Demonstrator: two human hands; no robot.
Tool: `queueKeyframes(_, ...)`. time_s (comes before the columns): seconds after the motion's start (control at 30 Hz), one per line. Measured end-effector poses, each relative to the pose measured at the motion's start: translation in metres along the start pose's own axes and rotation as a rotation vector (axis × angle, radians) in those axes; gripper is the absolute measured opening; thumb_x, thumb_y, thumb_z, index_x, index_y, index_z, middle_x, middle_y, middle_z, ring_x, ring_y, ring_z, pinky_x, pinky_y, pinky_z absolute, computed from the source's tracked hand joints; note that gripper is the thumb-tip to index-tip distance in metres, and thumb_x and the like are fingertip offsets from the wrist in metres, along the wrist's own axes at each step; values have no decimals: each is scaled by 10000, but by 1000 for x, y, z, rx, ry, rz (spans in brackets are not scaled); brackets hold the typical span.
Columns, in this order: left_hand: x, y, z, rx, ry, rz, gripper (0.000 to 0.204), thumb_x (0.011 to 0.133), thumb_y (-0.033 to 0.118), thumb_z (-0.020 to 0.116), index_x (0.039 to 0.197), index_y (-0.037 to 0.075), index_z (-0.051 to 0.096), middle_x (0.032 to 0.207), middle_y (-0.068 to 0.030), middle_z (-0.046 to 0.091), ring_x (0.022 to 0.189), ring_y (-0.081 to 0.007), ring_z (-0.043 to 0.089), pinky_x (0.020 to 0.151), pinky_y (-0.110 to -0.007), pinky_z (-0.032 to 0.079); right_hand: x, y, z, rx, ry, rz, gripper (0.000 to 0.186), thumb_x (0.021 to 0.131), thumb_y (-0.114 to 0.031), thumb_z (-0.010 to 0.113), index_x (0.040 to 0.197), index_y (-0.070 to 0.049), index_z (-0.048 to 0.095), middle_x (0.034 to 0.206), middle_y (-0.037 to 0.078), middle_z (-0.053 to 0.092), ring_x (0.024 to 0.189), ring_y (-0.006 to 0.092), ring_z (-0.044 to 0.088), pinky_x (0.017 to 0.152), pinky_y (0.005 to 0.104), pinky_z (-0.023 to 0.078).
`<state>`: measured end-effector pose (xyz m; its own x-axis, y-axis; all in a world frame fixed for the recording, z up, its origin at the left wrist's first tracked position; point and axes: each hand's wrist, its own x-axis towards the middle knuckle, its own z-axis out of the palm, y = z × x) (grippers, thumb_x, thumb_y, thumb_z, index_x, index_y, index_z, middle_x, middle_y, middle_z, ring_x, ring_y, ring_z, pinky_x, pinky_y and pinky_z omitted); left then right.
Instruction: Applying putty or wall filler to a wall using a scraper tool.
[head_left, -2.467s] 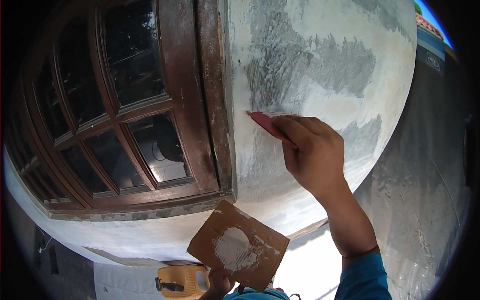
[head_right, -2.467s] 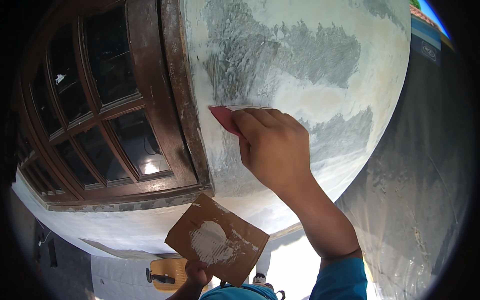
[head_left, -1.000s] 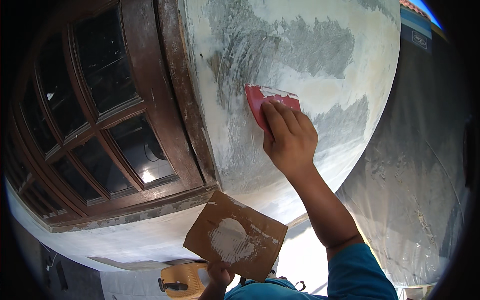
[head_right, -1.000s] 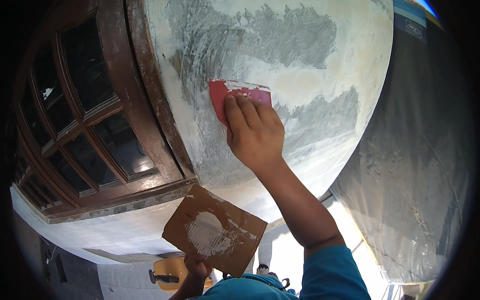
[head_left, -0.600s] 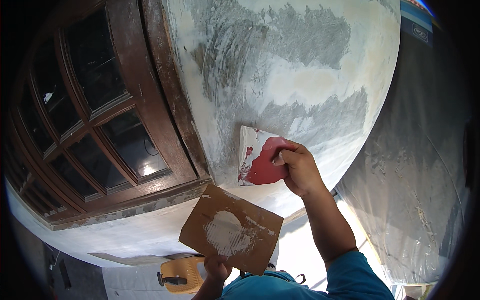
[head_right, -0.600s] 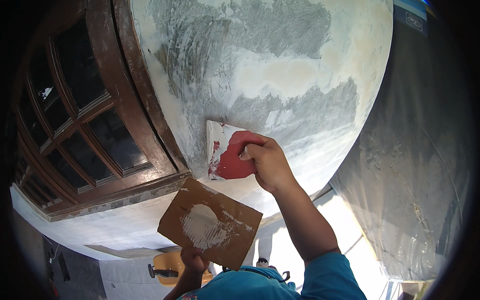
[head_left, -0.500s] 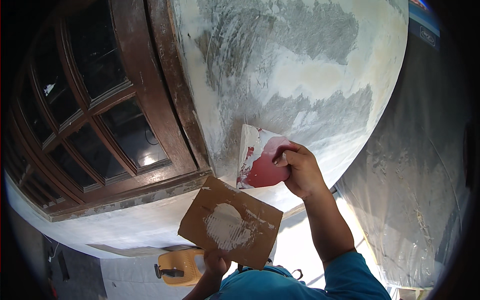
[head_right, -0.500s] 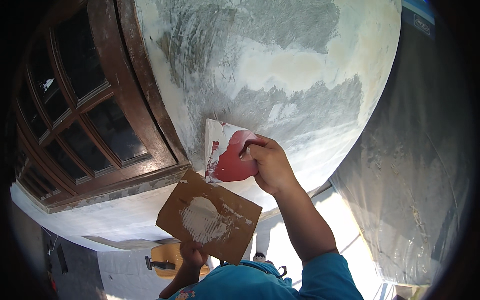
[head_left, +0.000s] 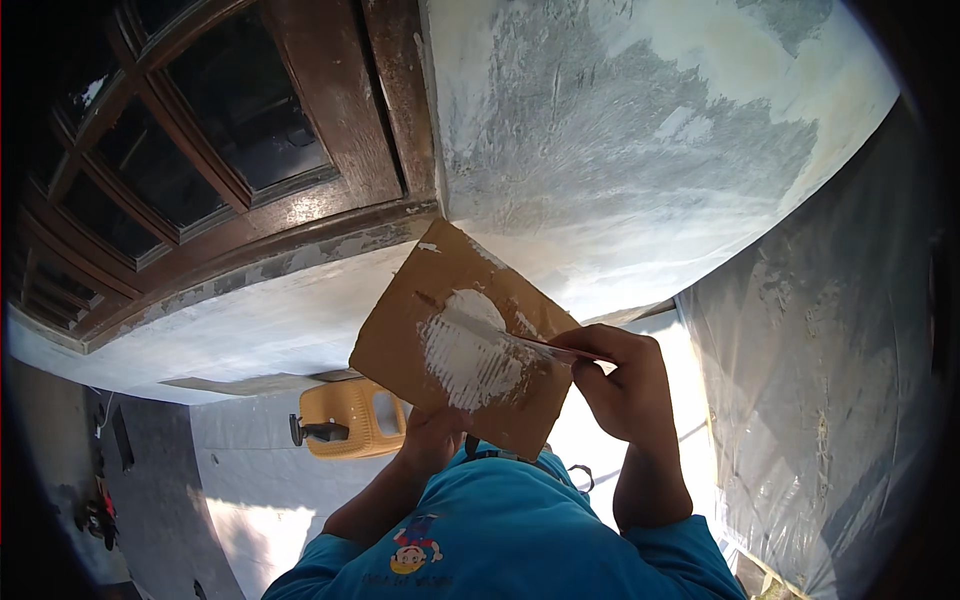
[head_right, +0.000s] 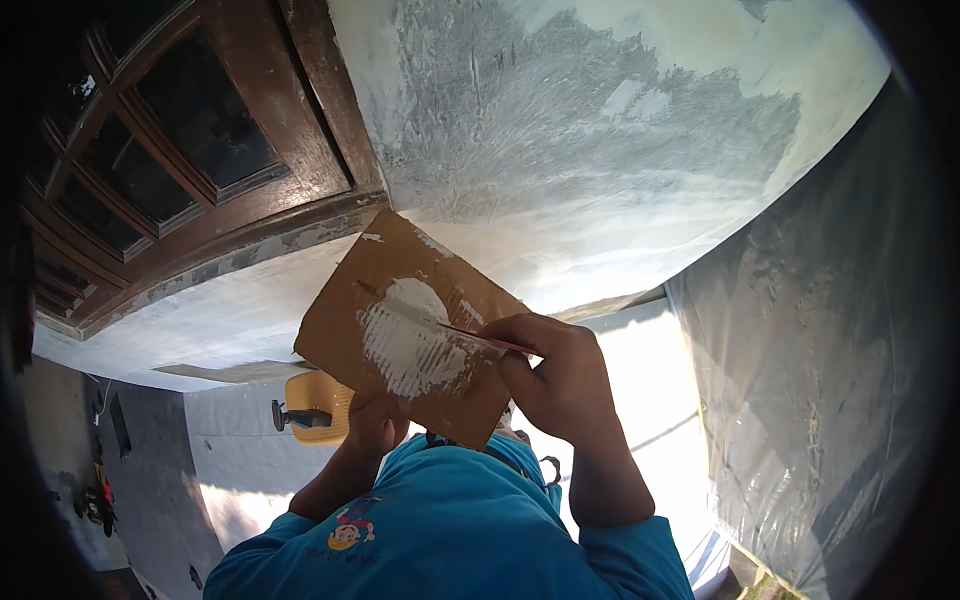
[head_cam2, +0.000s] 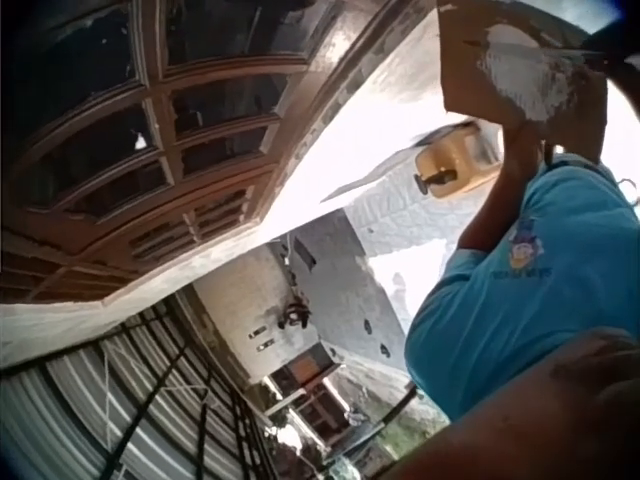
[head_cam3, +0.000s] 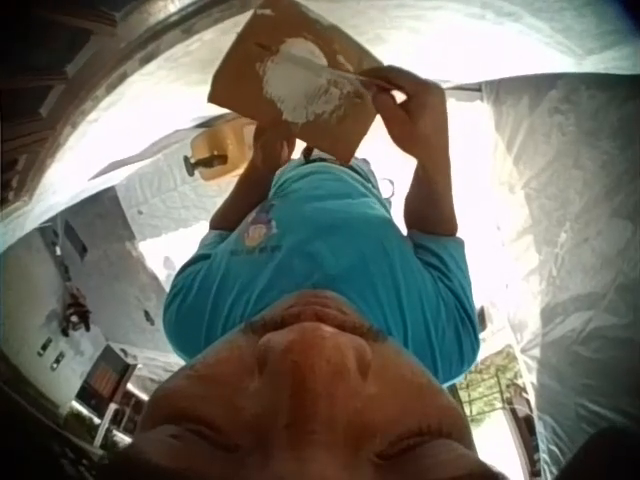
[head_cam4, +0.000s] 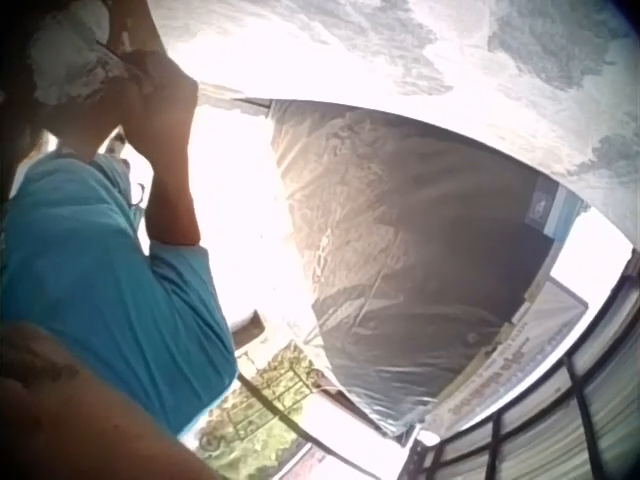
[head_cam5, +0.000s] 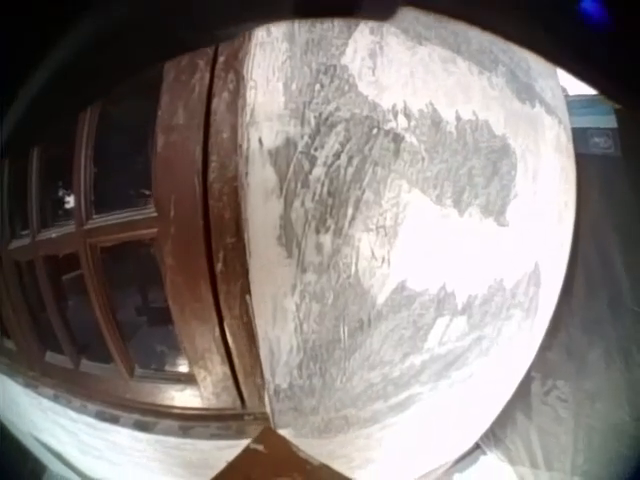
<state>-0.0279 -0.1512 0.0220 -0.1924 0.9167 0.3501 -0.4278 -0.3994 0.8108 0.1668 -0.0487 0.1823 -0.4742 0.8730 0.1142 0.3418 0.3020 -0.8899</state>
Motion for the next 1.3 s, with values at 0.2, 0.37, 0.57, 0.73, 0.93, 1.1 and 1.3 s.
queueKeyframes(0.2, -17, -8, -14, -410, -111, -358, 422, 854, -66, 520, 1273, -19, 535, 1274, -141, 598, 1193, -238, 587, 996, -393, 493, -15, 1, 19, -234, 44, 155, 216, 804, -77, 611, 988, -44, 719, 906, 163, 727, 806, 291, 722, 724, 364, 565)
queueKeyframes(0.37, -19, -13, -9, -223, -126, -683, 480, 861, -86, 538, 1336, -22, 507, 1275, -143, 599, 1195, -229, 586, 973, -379, 514, -32, -7, 41, -457, 72, 148, 226, 790, -41, 600, 983, -11, 714, 857, 160, 723, 778, 306, 724, 726, 364, 578)
queueKeyframes(0.57, -13, -18, 10, -266, -189, -637, 378, 893, -30, 515, 1271, -14, 538, 1174, -120, 615, 1039, -179, 608, 846, -317, 521, -54, -10, 34, -369, 45, 325, 247, 796, -40, 601, 1013, -11, 715, 879, 169, 722, 792, 286, 725, 731, 358, 578)
queueKeyframes(0.73, -9, -34, 25, -432, -286, -607, 449, 895, -40, 544, 1340, -9, 498, 1230, -125, 602, 1128, -195, 591, 905, -326, 516, -61, 1, 16, -539, 103, 243, 219, 832, -185, 615, 990, -61, 702, 883, 130, 702, 799, 284, 704, 690, 414, 574)
queueKeyframes(0.93, -2, -50, 58, -261, -223, -587, 457, 888, -37, 572, 1339, -12, 505, 1208, -120, 622, 1115, -191, 607, 914, -328, 519, -81, 10, -4, -596, -60, 209, 254, 821, -156, 642, 1036, -40, 711, 905, 147, 718, 776, 295, 719, 723, 373, 584)
queueKeyframes(1.1, 11, -62, 100, 87, -352, -562, 397, 905, 3, 596, 1297, -26, 536, 1174, -121, 643, 1043, -174, 633, 860, -308, 534, -81, 47, -58, -495, 169, 218, 216, 830, -194, 626, 981, -58, 700, 848, 116, 694, 778, 285, 703, 719, 399, 571)
queueKeyframes(1.3, 18, -91, 152, 31, -318, -560, 350, 932, 26, 588, 1272, -43, 544, 1149, -128, 657, 1038, -178, 644, 857, -315, 542, -91, 84, -101, -553, -24, 125, 253, 827, -173, 630, 1027, -51, 722, 861, 133, 722, 770, 274, 725, 712, 372, 589)
